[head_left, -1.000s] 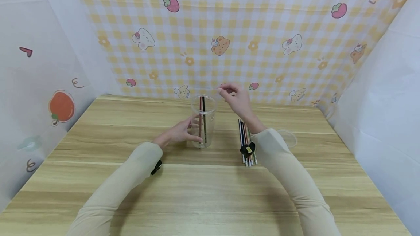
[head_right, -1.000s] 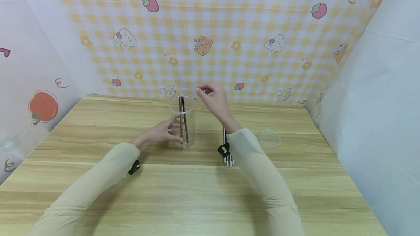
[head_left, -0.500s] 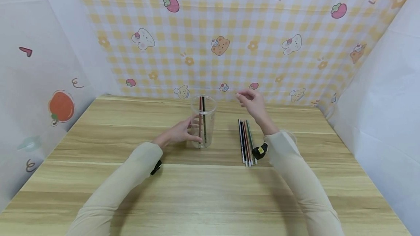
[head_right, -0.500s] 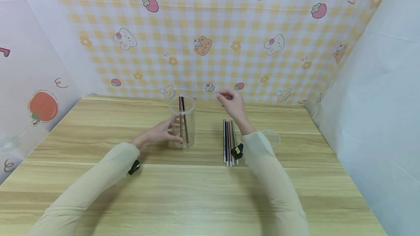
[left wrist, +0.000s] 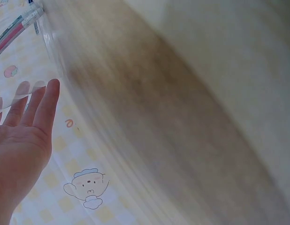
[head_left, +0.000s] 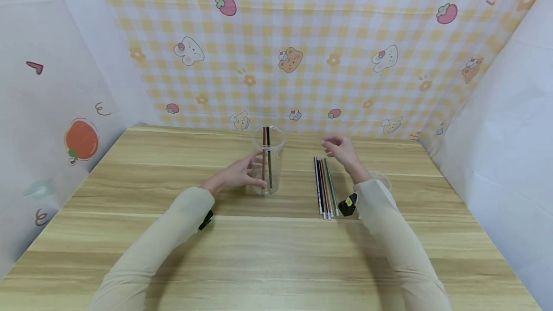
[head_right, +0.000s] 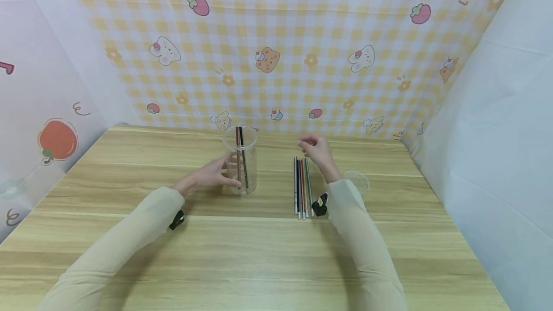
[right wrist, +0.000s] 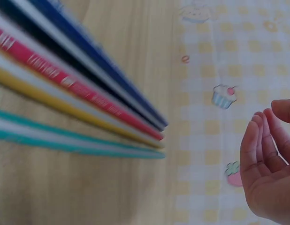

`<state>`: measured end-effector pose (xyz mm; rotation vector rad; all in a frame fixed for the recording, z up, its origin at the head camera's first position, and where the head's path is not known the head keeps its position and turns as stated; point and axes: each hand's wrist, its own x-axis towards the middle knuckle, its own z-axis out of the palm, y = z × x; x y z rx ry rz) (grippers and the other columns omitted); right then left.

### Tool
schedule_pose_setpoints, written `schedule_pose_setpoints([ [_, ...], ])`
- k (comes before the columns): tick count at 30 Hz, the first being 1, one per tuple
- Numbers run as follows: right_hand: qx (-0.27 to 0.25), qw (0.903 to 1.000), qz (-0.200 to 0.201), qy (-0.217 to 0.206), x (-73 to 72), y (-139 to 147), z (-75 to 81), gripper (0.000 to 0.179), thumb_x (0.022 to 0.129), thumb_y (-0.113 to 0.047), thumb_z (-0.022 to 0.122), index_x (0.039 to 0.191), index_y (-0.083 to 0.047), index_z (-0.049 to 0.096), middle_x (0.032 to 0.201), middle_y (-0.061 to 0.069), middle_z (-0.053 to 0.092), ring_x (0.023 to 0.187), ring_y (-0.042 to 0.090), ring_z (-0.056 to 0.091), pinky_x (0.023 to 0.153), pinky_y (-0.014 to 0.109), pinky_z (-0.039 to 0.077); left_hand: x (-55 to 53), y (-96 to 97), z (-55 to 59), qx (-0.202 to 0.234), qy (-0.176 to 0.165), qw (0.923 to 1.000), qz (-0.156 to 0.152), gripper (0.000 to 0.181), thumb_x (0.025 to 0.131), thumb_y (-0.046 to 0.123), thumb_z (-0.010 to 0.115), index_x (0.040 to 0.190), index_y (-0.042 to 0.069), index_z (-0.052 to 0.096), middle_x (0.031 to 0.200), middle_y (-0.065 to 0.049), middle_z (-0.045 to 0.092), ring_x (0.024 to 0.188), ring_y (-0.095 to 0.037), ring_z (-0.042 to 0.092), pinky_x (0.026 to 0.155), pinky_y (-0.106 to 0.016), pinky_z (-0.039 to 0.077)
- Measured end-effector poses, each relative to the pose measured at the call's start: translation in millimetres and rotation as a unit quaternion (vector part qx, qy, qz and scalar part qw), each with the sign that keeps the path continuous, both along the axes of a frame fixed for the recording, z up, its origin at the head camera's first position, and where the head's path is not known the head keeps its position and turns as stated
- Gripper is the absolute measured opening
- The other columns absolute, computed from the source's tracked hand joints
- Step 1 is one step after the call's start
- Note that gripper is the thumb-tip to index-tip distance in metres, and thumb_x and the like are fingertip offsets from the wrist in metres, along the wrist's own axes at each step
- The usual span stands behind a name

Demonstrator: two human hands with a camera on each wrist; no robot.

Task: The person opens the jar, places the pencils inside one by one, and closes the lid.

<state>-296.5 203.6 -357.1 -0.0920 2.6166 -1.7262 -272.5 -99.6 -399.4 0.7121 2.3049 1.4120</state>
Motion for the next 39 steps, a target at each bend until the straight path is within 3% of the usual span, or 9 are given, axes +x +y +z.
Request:
schedule_pose_setpoints([
  [9,0.016,0.9984,-0.002,-0.055,-2.8,14,-21.4,0.03,0.088,-0.007,0.05,0.112,0.01,0.052,0.104,0.023,0.053,0.093,0.039,0.052,0.081,0.042,0.046,0.2,0.3,-0.8,-0.006,0.007,0.9999,0.004,0.095,0.069,0.02,0.076,0.14,0.017,0.014,0.132,-0.015,0.036,0.12,-0.027,0.034,0.097,-0.041,0.03],
  [17,0.056,0.9952,-0.015,-0.078,-4.0,19,-40.0,0.028,0.087,-0.005,0.049,0.11,0.009,0.054,0.097,0.021,0.056,0.078,0.025,0.055,0.066,0.027,0.049,-0.9,0.4,-1.4,-0.003,0.007,1.0,0.002,0.093,0.069,0.019,0.077,0.139,0.017,0.016,0.131,-0.014,0.037,0.119,-0.027,0.035,0.097,-0.04,0.031],
  [26,0.073,0.9939,-0.035,-0.075,-8.9,19,-49.6,0.022,0.084,-0.004,0.053,0.103,0.008,0.056,0.089,0.016,0.058,0.066,0.018,0.056,0.058,0.024,0.049,-1.8,-0.6,-1.2,-0.004,0.001,1.0,-0.001,0.094,0.069,0.021,0.077,0.14,0.017,0.015,0.133,-0.016,0.035,0.121,-0.029,0.033,0.098,-0.043,0.028],
  [34,0.085,0.9911,-0.037,-0.096,-12.4,19,-54.8,0.022,0.083,-0.002,0.056,0.103,0.008,0.053,0.083,0.014,0.056,0.062,0.014,0.053,0.055,0.021,0.048,11.8,1.8,20.9,-0.005,-0.008,0.9999,-0.008,0.09,0.072,0.014,0.074,0.139,0.009,0.015,0.132,-0.02,0.034,0.121,-0.032,0.031,0.098,-0.044,0.028],
  [39,0.135,0.9861,-0.03,-0.092,-9.0,18,-50.1,0.021,0.083,-0.004,0.057,0.101,0.006,0.053,0.081,0.013,0.056,0.06,0.015,0.052,0.054,0.023,0.047,13.6,1.8,24.5,-0.006,-0.013,0.9999,-0.009,0.09,0.072,0.013,0.074,0.139,0.009,0.014,0.133,-0.02,0.034,0.121,-0.032,0.031,0.098,-0.043,0.028],
])
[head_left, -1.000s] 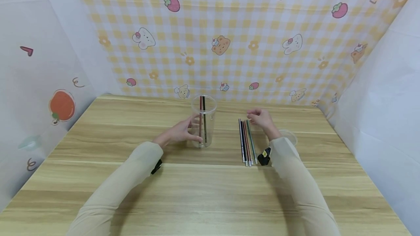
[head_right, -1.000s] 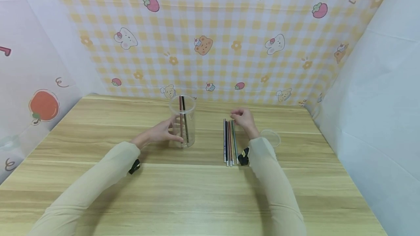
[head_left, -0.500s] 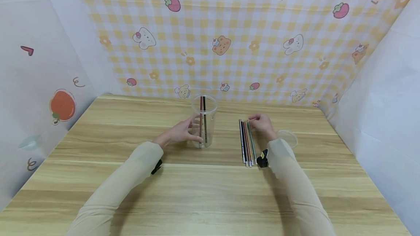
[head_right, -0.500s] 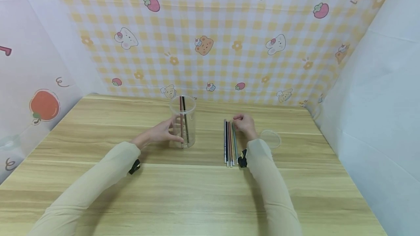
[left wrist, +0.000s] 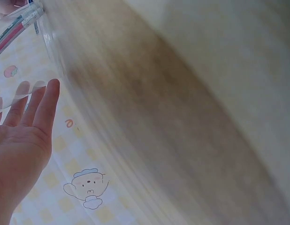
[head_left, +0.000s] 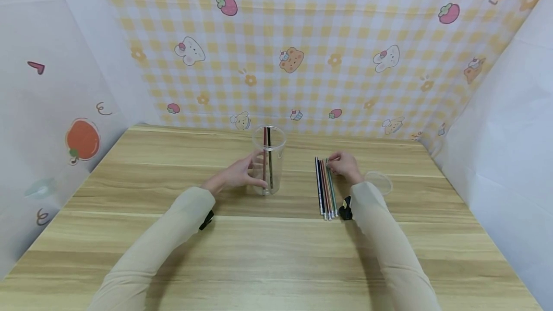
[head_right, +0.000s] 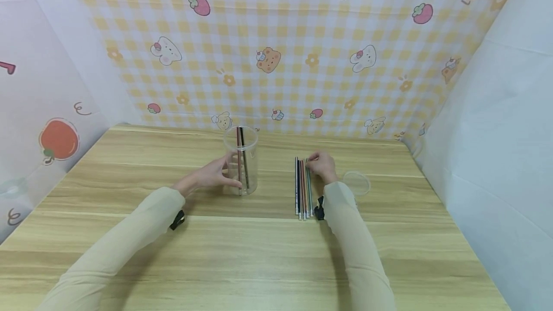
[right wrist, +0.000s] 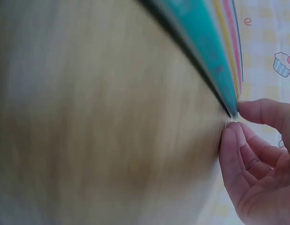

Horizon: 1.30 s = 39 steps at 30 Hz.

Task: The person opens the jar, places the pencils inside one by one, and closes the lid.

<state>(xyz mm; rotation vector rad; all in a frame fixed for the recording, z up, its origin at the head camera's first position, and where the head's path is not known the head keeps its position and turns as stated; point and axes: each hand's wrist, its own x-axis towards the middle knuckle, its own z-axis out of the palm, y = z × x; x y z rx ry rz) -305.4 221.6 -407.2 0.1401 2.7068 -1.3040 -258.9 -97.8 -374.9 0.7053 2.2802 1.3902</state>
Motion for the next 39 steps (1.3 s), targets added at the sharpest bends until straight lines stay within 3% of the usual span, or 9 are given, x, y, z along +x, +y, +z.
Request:
schedule_pose_setpoints([
  [8,0.105,0.9935,0.044,-0.007,2.6,0,8.2,0.029,0.084,-0.006,0.056,0.109,0.006,0.049,0.092,0.019,0.055,0.063,0.019,0.054,0.056,0.027,0.049,0.3,0.2,0.5,0.0,-0.006,1.0,0.003,0.09,0.072,0.013,0.074,0.139,0.009,0.015,0.132,-0.021,0.034,0.121,-0.032,0.032,0.098,-0.043,0.028],
  [13,0.141,0.9875,0.068,-0.018,3.0,-1,13.0,0.036,0.085,-0.007,0.054,0.115,0.01,0.044,0.094,0.021,0.053,0.062,0.019,0.054,0.056,0.026,0.05,1.0,0.0,1.2,-0.003,-0.006,1.0,0.003,0.091,0.072,0.014,0.074,0.14,0.01,0.014,0.133,-0.021,0.033,0.121,-0.033,0.032,0.098,-0.043,0.028],
  [18,0.164,0.9834,0.075,-0.016,2.6,-2,15.2,0.035,0.085,-0.01,0.054,0.112,0.012,0.046,0.101,0.024,0.053,0.061,0.018,0.055,0.057,0.027,0.05,1.2,-0.3,1.7,-0.002,-0.008,1.0,0.005,0.091,0.072,0.014,0.074,0.14,0.01,0.013,0.133,-0.021,0.033,0.12,-0.033,0.032,0.098,-0.044,0.029],
  [25,0.116,0.9903,0.074,-0.02,2.0,5,14.2,0.033,0.087,-0.01,0.051,0.113,0.011,0.046,0.102,0.024,0.054,0.067,0.02,0.056,0.061,0.027,0.05,1.1,-0.5,1.1,0.0,-0.005,1.0,0.001,0.091,0.072,0.014,0.073,0.14,0.01,0.013,0.133,-0.02,0.033,0.121,-0.032,0.032,0.098,-0.044,0.029],
  [35,0.051,0.9971,0.057,0.007,1.8,18,21.3,0.034,0.087,-0.011,0.052,0.116,0.008,0.049,0.099,0.022,0.056,0.068,0.018,0.055,0.059,0.025,0.048,1.4,-0.5,1.5,-0.002,-0.005,1.0,0.001,0.09,0.072,0.015,0.073,0.14,0.012,0.014,0.133,-0.02,0.033,0.121,-0.032,0.032,0.098,-0.044,0.028],
  [39,0.021,0.998,0.058,0.015,1.7,21,25.0,0.035,0.087,-0.008,0.051,0.118,0.008,0.047,0.1,0.024,0.055,0.07,0.022,0.056,0.065,0.03,0.049,1.6,-0.4,1.6,0.002,-0.011,0.9999,0.002,0.09,0.072,0.014,0.073,0.14,0.011,0.014,0.133,-0.02,0.032,0.121,-0.033,0.032,0.098,-0.043,0.028],
])
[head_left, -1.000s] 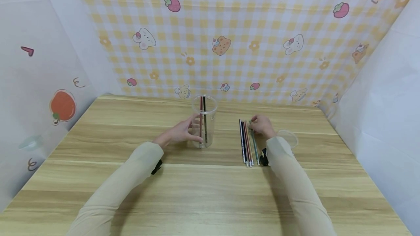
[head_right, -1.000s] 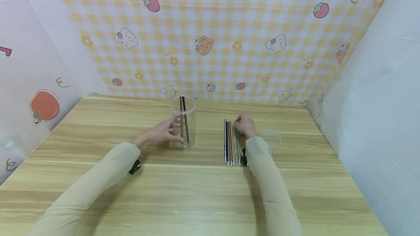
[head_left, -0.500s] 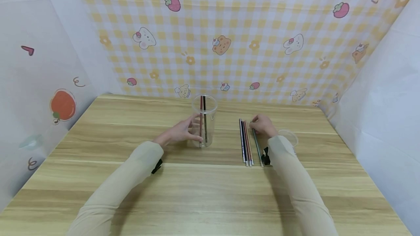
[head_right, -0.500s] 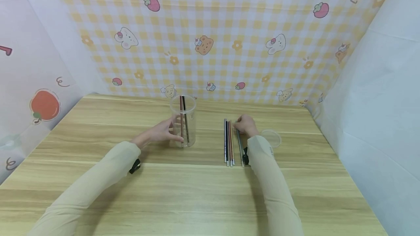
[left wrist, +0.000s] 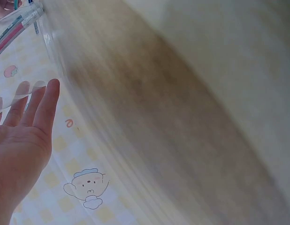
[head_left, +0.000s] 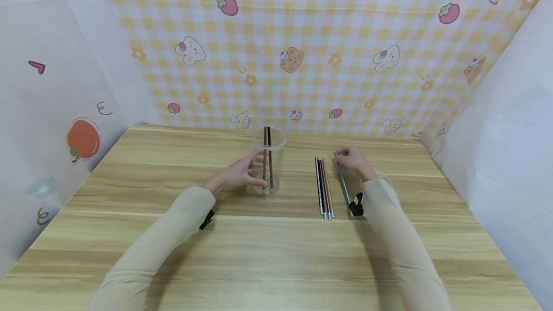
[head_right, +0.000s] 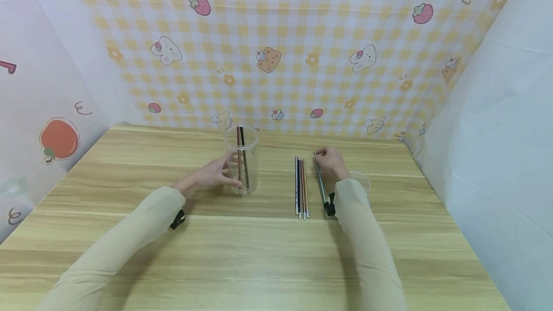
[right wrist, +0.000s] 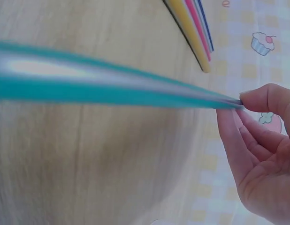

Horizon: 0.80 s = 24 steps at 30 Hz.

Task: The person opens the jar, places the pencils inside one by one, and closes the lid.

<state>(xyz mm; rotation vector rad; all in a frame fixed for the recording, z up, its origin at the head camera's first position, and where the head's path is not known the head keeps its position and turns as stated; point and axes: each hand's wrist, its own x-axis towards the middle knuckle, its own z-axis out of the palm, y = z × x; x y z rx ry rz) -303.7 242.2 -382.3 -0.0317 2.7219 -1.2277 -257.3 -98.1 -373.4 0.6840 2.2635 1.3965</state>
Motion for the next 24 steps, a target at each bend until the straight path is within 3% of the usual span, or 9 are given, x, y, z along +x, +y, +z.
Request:
schedule_pose_setpoints([
  [6,-0.045,0.9988,-0.007,0.019,-0.2,1,8.9,0.041,0.087,-0.007,0.048,0.126,0.002,0.041,0.101,0.023,0.053,0.076,0.026,0.056,0.075,0.04,0.048,-0.3,0.4,-0.4,0.003,0.0,1.0,-0.001,0.089,0.073,0.013,0.073,0.14,0.012,0.015,0.133,-0.019,0.033,0.121,-0.032,0.031,0.099,-0.043,0.028],
  [11,-0.093,0.994,0.001,0.057,-1.5,0,17.4,0.04,0.086,-0.002,0.047,0.125,0.005,0.041,0.096,0.024,0.052,0.072,0.025,0.057,0.072,0.037,0.051,-0.6,0.6,-0.6,0.002,0.003,1.0,0.0,0.088,0.073,0.012,0.073,0.139,0.011,0.015,0.133,-0.019,0.034,0.121,-0.031,0.031,0.099,-0.043,0.027],
  [20,-0.113,0.9899,0.005,0.085,1.7,-7,28.0,0.039,0.085,-0.002,0.048,0.124,0.003,0.043,0.094,0.02,0.05,0.074,0.028,0.056,0.073,0.037,0.051,-0.7,0.6,-0.4,0.001,0.008,1.0,-0.001,0.087,0.073,0.011,0.072,0.139,0.009,0.015,0.132,-0.02,0.034,0.121,-0.032,0.031,0.099,-0.043,0.028],
  [24,-0.127,0.9869,0.005,0.099,3.0,-10,30.7,0.038,0.084,0.0,0.05,0.122,0.002,0.046,0.094,0.019,0.049,0.074,0.024,0.055,0.071,0.034,0.051,-10.2,-0.4,-14.4,0.0,0.011,0.9999,0.002,0.089,0.072,0.012,0.073,0.139,0.011,0.015,0.133,-0.019,0.034,0.121,-0.032,0.031,0.099,-0.043,0.027],
])
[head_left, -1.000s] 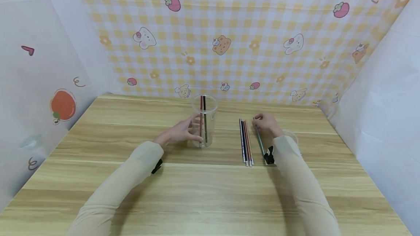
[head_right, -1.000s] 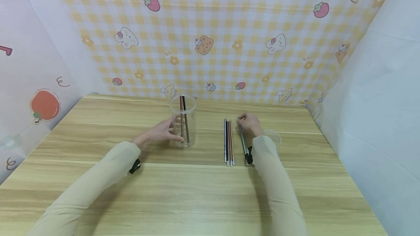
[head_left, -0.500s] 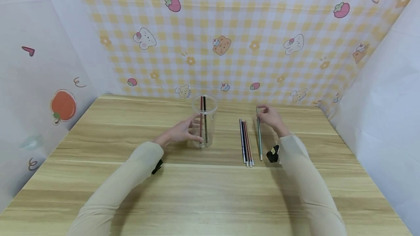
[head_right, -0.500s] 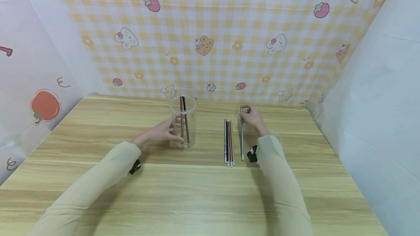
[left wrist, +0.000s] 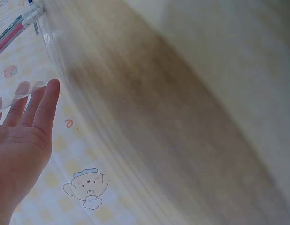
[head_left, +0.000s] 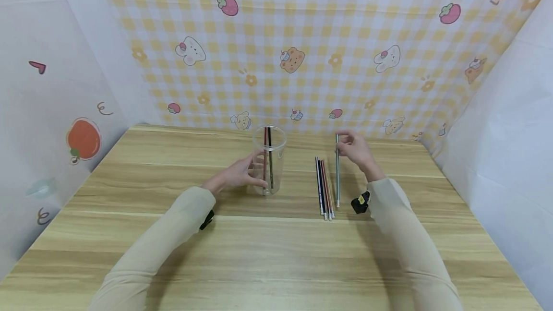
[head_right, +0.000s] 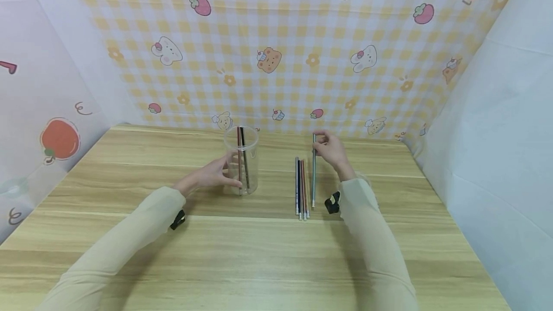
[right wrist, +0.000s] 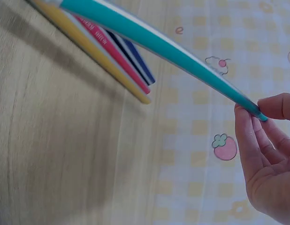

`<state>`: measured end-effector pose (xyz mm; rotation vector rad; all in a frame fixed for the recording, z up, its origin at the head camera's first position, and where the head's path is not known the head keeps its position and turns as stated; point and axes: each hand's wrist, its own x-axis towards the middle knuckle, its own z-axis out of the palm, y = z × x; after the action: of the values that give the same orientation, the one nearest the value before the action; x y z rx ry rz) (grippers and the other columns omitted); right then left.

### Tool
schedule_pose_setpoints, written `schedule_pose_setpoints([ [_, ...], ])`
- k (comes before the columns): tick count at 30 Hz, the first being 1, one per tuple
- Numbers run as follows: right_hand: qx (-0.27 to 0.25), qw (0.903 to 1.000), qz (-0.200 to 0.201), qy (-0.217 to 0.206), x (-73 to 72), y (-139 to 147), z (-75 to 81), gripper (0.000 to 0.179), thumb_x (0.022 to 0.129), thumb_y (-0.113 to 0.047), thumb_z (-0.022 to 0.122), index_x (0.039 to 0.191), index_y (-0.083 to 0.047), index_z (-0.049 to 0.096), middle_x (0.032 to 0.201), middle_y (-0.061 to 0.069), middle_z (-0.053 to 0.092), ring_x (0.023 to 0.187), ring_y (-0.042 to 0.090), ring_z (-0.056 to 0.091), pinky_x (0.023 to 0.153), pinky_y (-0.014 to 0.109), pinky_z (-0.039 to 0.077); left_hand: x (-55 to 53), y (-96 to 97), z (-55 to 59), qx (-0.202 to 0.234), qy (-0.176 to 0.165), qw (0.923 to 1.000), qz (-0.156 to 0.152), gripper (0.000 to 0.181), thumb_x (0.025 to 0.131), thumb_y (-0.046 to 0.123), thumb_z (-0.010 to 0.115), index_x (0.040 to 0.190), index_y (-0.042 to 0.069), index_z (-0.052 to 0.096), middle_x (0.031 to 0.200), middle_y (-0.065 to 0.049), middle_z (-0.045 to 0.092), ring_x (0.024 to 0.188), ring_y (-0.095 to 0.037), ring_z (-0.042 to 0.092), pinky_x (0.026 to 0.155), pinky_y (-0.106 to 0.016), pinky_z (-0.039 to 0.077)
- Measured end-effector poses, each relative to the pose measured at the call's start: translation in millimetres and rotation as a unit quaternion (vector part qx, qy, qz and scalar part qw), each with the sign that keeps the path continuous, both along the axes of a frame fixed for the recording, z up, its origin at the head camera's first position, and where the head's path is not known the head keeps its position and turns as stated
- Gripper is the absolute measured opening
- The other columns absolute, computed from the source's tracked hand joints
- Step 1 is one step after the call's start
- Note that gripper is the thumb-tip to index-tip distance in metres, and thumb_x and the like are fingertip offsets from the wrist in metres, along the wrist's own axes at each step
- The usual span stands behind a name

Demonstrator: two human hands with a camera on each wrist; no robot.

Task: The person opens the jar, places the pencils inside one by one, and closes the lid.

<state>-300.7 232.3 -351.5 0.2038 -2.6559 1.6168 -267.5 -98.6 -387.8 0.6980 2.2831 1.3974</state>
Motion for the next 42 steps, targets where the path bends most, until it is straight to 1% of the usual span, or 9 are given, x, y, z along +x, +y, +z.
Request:
schedule_pose_setpoints([
  [3,-0.005,0.9999,-0.002,0.01,1.8,-2,2.6,0.037,0.084,0.0,0.051,0.121,0.002,0.047,0.094,0.019,0.05,0.075,0.023,0.054,0.07,0.032,0.052,-7.4,-1.2,-12.4,0.0,0.004,1.0,0.003,0.092,0.071,0.016,0.075,0.14,0.015,0.014,0.134,-0.017,0.034,0.122,-0.031,0.031,0.099,-0.044,0.027],
  [5,-0.007,0.9999,-0.003,0.014,2.9,-4,4.9,0.037,0.084,-0.001,0.051,0.121,0.001,0.047,0.095,0.018,0.05,0.076,0.022,0.054,0.071,0.033,0.051,-8.1,-1.5,-14.4,-0.002,0.008,1.0,0.005,0.093,0.07,0.019,0.075,0.14,0.017,0.013,0.134,-0.016,0.034,0.122,-0.03,0.031,0.099,-0.044,0.027],
  [10,-0.022,0.9994,0.001,0.028,5.3,-9,11.6,0.037,0.084,-0.001,0.051,0.121,0.001,0.047,0.1,0.022,0.05,0.078,0.021,0.055,0.074,0.038,0.05,-7.3,-1.4,-14.2,-0.004,0.017,0.9998,0.009,0.093,0.069,0.022,0.076,0.14,0.018,0.015,0.132,-0.013,0.036,0.121,-0.028,0.033,0.098,-0.043,0.029],
  [15,-0.045,0.9981,0.007,0.041,6.3,-14,19.3,0.038,0.085,-0.002,0.052,0.123,0.002,0.045,0.102,0.025,0.051,0.077,0.018,0.056,0.074,0.038,0.05,-6.5,-1.4,-13.6,-0.004,0.021,0.9997,0.009,0.093,0.069,0.023,0.076,0.139,0.017,0.016,0.131,-0.014,0.037,0.119,-0.027,0.035,0.097,-0.042,0.03],
  [19,-0.059,0.9964,0.011,0.06,8.2,-19,26.6,0.038,0.084,-0.003,0.054,0.122,0.002,0.046,0.099,0.023,0.053,0.075,0.017,0.057,0.073,0.038,0.05,-6.6,-1.9,-13.9,-0.001,0.019,0.9998,0.009,0.095,0.068,0.024,0.077,0.14,0.017,0.015,0.131,-0.015,0.037,0.12,-0.028,0.035,0.097,-0.042,0.03],
  [26,-0.074,0.9946,0.006,0.073,12.9,-28,40.0,0.038,0.084,-0.005,0.056,0.121,-0.001,0.047,0.095,0.016,0.054,0.076,0.017,0.057,0.068,0.029,0.052,-7.5,-2.0,-15.0,0.0,0.021,0.9998,0.007,0.096,0.067,0.026,0.077,0.14,0.016,0.015,0.132,-0.015,0.037,0.12,-0.028,0.034,0.098,-0.042,0.03],
  [30,-0.081,0.9928,0.008,0.088,13.8,-32,47.4,0.037,0.083,-0.004,0.055,0.119,-0.001,0.048,0.094,0.014,0.054,0.076,0.016,0.057,0.07,0.033,0.052,-7.5,-1.9,-14.6,-0.001,0.021,0.9998,0.006,0.095,0.067,0.026,0.077,0.14,0.017,0.015,0.132,-0.015,0.037,0.12,-0.028,0.034,0.098,-0.042,0.03],
  [35,-0.096,0.9894,0.012,0.108,13.8,-34,57.5,0.036,0.083,-0.002,0.054,0.118,-0.001,0.05,0.093,0.012,0.053,0.075,0.016,0.058,0.07,0.034,0.051,-7.0,-1.7,-13.8,-0.001,0.026,0.9997,0.003,0.094,0.068,0.024,0.076,0.14,0.017,0.015,0.132,-0.015,0.037,0.12,-0.028,0.034,0.098,-0.042,0.029],
  [42,-0.118,0.9846,0.008,0.129,15.6,-36,73.5,0.035,0.083,-0.002,0.056,0.118,-0.005,0.051,0.09,0.007,0.052,0.074,0.015,0.058,0.067,0.026,0.052,-6.4,-1.4,-13.7,0.002,0.027,0.9996,0.002,0.093,0.069,0.022,0.076,0.14,0.017,0.015,0.132,-0.015,0.037,0.12,-0.028,0.034,0.098,-0.042,0.03],
])
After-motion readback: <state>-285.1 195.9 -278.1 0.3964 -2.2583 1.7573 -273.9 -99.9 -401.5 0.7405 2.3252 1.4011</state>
